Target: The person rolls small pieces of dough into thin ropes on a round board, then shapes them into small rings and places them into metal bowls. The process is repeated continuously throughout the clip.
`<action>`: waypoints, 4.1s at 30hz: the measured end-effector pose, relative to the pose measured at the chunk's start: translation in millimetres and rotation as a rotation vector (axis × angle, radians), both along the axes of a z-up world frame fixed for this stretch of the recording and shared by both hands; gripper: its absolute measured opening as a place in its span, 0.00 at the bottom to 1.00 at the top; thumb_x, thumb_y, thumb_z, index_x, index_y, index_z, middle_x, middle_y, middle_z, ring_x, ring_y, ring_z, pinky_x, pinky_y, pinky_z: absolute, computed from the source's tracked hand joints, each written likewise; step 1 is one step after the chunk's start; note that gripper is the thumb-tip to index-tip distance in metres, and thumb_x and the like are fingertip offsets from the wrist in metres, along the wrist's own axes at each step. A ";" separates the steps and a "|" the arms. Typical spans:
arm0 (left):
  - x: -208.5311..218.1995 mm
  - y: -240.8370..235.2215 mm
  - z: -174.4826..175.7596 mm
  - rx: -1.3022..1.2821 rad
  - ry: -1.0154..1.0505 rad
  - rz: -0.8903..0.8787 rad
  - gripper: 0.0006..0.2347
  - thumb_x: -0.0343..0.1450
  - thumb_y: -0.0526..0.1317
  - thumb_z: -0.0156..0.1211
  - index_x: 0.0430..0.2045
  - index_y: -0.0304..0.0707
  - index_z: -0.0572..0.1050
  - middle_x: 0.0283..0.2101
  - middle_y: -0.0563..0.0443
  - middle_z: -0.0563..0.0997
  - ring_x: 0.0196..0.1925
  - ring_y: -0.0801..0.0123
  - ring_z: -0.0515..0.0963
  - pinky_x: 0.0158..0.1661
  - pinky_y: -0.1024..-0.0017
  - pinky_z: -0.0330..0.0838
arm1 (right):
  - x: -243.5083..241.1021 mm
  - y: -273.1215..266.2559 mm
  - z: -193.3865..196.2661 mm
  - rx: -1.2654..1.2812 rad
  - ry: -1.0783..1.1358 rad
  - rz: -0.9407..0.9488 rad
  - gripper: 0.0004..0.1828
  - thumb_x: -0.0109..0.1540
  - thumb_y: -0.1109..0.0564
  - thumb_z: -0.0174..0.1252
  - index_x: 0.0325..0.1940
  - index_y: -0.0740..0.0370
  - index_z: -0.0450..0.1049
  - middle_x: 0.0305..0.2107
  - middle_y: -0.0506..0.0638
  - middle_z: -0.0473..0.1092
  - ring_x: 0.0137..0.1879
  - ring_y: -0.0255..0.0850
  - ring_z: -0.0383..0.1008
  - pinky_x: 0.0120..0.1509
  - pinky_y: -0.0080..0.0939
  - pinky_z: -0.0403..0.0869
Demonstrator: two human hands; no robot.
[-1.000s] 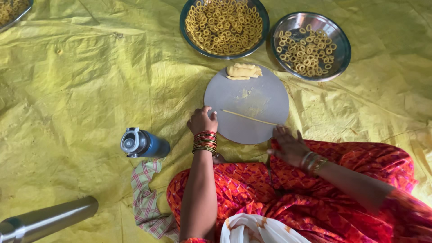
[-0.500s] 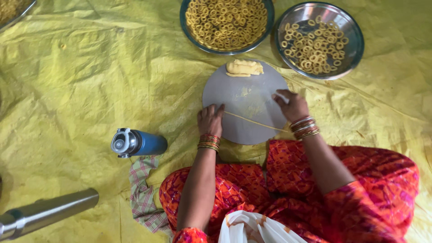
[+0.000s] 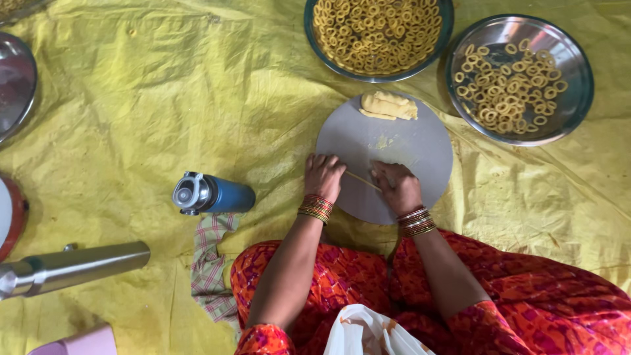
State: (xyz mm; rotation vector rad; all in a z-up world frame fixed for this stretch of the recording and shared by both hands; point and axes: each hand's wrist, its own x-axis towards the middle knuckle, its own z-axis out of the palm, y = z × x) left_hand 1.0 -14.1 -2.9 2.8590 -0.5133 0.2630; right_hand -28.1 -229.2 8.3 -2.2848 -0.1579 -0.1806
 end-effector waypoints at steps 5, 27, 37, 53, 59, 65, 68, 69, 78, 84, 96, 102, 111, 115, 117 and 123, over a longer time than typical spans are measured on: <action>2.0 -1.7 14.9 -0.042 0.047 0.023 0.04 0.64 0.34 0.63 0.28 0.47 0.83 0.41 0.57 0.82 0.51 0.60 0.75 0.64 0.56 0.57 | -0.2 0.8 0.5 0.028 -0.035 0.031 0.18 0.60 0.55 0.67 0.56 0.54 0.80 0.41 0.57 0.79 0.43 0.47 0.80 0.48 0.47 0.79; 26.2 23.8 4.3 -1.461 1.117 0.160 0.10 0.71 0.33 0.64 0.46 0.34 0.78 0.41 0.45 0.86 0.40 0.75 0.86 0.43 0.78 0.82 | -10.7 42.0 15.2 0.200 0.065 -0.034 0.19 0.55 0.57 0.72 0.48 0.65 0.79 0.35 0.58 0.80 0.36 0.41 0.83 0.39 0.39 0.80; 23.9 18.1 -14.4 -1.411 0.990 0.141 0.11 0.71 0.31 0.66 0.47 0.34 0.79 0.40 0.48 0.87 0.38 0.78 0.82 0.40 0.78 0.76 | -14.1 43.6 17.3 0.069 -0.103 -0.107 0.11 0.62 0.61 0.66 0.48 0.63 0.82 0.35 0.57 0.78 0.33 0.43 0.79 0.37 0.42 0.79; 12.3 -1.5 -4.3 -1.014 0.889 0.326 0.14 0.67 0.34 0.71 0.46 0.45 0.82 0.34 0.53 0.87 0.33 0.81 0.79 0.35 0.79 0.73 | -15.0 44.1 12.8 0.124 -0.235 0.005 0.10 0.57 0.63 0.70 0.43 0.59 0.82 0.36 0.53 0.79 0.41 0.45 0.79 0.47 0.44 0.78; 11.9 6.1 -10.6 -1.049 0.980 0.260 0.17 0.66 0.29 0.69 0.49 0.42 0.81 0.36 0.49 0.86 0.36 0.78 0.81 0.40 0.78 0.77 | -14.7 38.2 10.5 0.075 -0.353 0.052 0.12 0.57 0.62 0.71 0.45 0.60 0.81 0.37 0.51 0.79 0.41 0.43 0.78 0.47 0.44 0.77; 15.2 14.3 -20.3 -1.241 1.149 0.148 0.20 0.65 0.22 0.61 0.52 0.36 0.78 0.38 0.50 0.86 0.39 0.75 0.84 0.45 0.77 0.78 | -16.1 36.4 16.5 0.079 -0.381 0.077 0.14 0.57 0.61 0.71 0.46 0.61 0.81 0.35 0.51 0.78 0.39 0.44 0.78 0.46 0.45 0.76; 16.0 20.0 -25.7 -1.252 1.191 0.088 0.22 0.66 0.22 0.60 0.55 0.35 0.77 0.36 0.50 0.85 0.37 0.74 0.82 0.42 0.77 0.77 | -17.6 34.6 11.5 0.109 -0.384 0.080 0.13 0.58 0.62 0.70 0.46 0.61 0.80 0.37 0.52 0.78 0.41 0.45 0.78 0.48 0.45 0.76; 16.0 21.0 -28.2 -1.255 1.199 0.061 0.22 0.66 0.22 0.59 0.56 0.35 0.76 0.35 0.50 0.85 0.36 0.74 0.81 0.40 0.77 0.76 | -17.5 33.7 7.9 0.120 -0.388 0.081 0.12 0.58 0.62 0.69 0.46 0.61 0.80 0.38 0.52 0.79 0.42 0.45 0.79 0.48 0.45 0.76; 19.4 22.3 -50.9 -1.268 1.154 0.197 0.23 0.66 0.22 0.61 0.56 0.34 0.74 0.35 0.47 0.85 0.39 0.72 0.83 0.43 0.76 0.78 | -2.8 26.1 -8.5 0.036 -0.199 -0.117 0.12 0.64 0.64 0.59 0.51 0.60 0.81 0.41 0.57 0.79 0.44 0.48 0.80 0.51 0.46 0.78; 19.6 20.0 -39.8 -1.358 1.197 0.198 0.22 0.67 0.28 0.59 0.58 0.37 0.74 0.36 0.48 0.87 0.41 0.72 0.86 0.49 0.77 0.79 | -4.5 28.7 14.5 -0.078 -0.314 -0.024 0.18 0.62 0.65 0.54 0.55 0.62 0.80 0.53 0.57 0.77 0.63 0.53 0.76 0.65 0.53 0.74; 17.5 13.8 -30.6 -1.386 1.106 0.187 0.17 0.67 0.31 0.69 0.50 0.30 0.76 0.36 0.44 0.87 0.40 0.69 0.88 0.48 0.72 0.82 | -2.5 27.3 14.9 -0.016 -0.362 -0.056 0.15 0.61 0.64 0.64 0.52 0.60 0.80 0.48 0.54 0.78 0.50 0.46 0.78 0.53 0.47 0.79; 16.3 15.7 -18.7 -1.287 1.052 0.103 0.16 0.67 0.29 0.69 0.50 0.30 0.78 0.38 0.44 0.87 0.43 0.72 0.86 0.50 0.74 0.80 | 0.3 26.1 11.9 0.312 -0.034 -0.016 0.16 0.64 0.64 0.61 0.57 0.60 0.78 0.46 0.53 0.78 0.47 0.40 0.80 0.48 0.41 0.82; 15.4 10.2 -11.9 -1.416 1.131 0.024 0.21 0.71 0.25 0.60 0.61 0.37 0.74 0.39 0.48 0.84 0.43 0.77 0.83 0.49 0.79 0.77 | 2.3 10.0 -15.4 0.891 0.514 0.149 0.34 0.68 0.37 0.53 0.62 0.71 0.73 0.45 0.57 0.78 0.51 0.42 0.79 0.61 0.44 0.77; 17.0 11.3 -14.1 -1.469 1.133 0.012 0.22 0.69 0.24 0.64 0.59 0.34 0.74 0.39 0.47 0.84 0.42 0.72 0.84 0.52 0.73 0.81 | 6.0 0.9 -51.5 1.291 0.331 0.559 0.51 0.55 0.26 0.66 0.65 0.71 0.67 0.53 0.55 0.74 0.61 0.43 0.75 0.70 0.49 0.74; 16.5 10.9 -14.7 -1.469 1.130 0.051 0.22 0.68 0.24 0.66 0.58 0.33 0.74 0.38 0.46 0.84 0.41 0.69 0.84 0.50 0.69 0.82 | 4.3 -3.1 -76.8 1.297 0.386 0.470 0.57 0.51 0.24 0.70 0.63 0.73 0.67 0.51 0.55 0.74 0.59 0.44 0.75 0.69 0.51 0.76; 17.6 16.6 -16.3 -1.329 0.990 0.147 0.19 0.68 0.28 0.67 0.54 0.33 0.75 0.42 0.45 0.86 0.42 0.68 0.85 0.48 0.71 0.82 | 35.0 -82.5 -123.6 1.478 0.291 0.043 0.36 0.66 0.38 0.50 0.66 0.71 0.64 0.52 0.56 0.76 0.55 0.42 0.77 0.60 0.43 0.76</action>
